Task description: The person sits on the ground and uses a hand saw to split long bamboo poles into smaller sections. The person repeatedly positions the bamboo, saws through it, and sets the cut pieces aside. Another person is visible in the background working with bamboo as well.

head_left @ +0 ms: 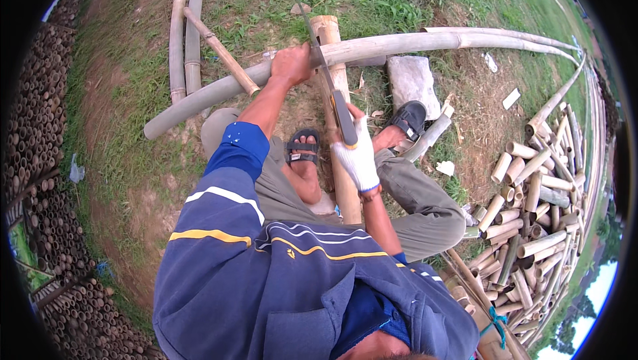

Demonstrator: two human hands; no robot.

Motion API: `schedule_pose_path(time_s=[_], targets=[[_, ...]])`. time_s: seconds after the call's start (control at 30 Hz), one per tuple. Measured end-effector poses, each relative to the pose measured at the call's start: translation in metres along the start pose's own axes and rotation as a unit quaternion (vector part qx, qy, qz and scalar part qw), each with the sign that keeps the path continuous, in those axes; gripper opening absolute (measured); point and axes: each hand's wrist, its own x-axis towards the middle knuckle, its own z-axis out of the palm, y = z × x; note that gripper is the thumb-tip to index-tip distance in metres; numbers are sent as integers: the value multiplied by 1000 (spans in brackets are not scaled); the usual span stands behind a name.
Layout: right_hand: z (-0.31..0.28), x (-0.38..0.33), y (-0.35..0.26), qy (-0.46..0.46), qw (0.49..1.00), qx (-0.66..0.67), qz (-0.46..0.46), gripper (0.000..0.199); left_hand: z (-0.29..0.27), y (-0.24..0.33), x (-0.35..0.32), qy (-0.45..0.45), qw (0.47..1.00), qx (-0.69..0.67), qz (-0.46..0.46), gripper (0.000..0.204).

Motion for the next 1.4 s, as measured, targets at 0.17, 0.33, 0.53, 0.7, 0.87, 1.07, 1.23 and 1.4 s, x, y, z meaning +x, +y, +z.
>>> schedule_pose_path(time_s=[0.17, 0.33, 0.53, 0.7, 0.87, 1.07, 1.23, 1.4], targets=[[-55, -176, -34, 15, 996, -45, 69, 76, 6, 5, -7, 9, 1000, -14, 4, 51], [-44, -99, -14, -17, 997, -65, 43, 74, 6, 4, -9, 12, 1000, -13, -19, 48], [34, 111, 31, 49, 992, -24, -110, 65, 8, 7, 10, 20, 1000, -5, 12, 60], [5, 0, 29, 11, 999, -4, -30, 67, -7, -2, 4, 6, 1000, 7, -10, 56], [-51, -165, -21, 14, 997, 35, 71, 67, 5, 9, -7, 5, 1000, -5, -2, 49], [-11, -11, 27, -16, 998, -27, -47, 70, 10, 1, -11, 19, 1000, -18, -10, 50], [28, 120, 23, -10, 998, 36, -47, 61, -3, 11, 6, -8, 1000, -22, 8, 53], [-2, -11, 26, -20, 999, -28, -3, 70, -1, -7, -5, -17, 1000, -14, -7, 53]])
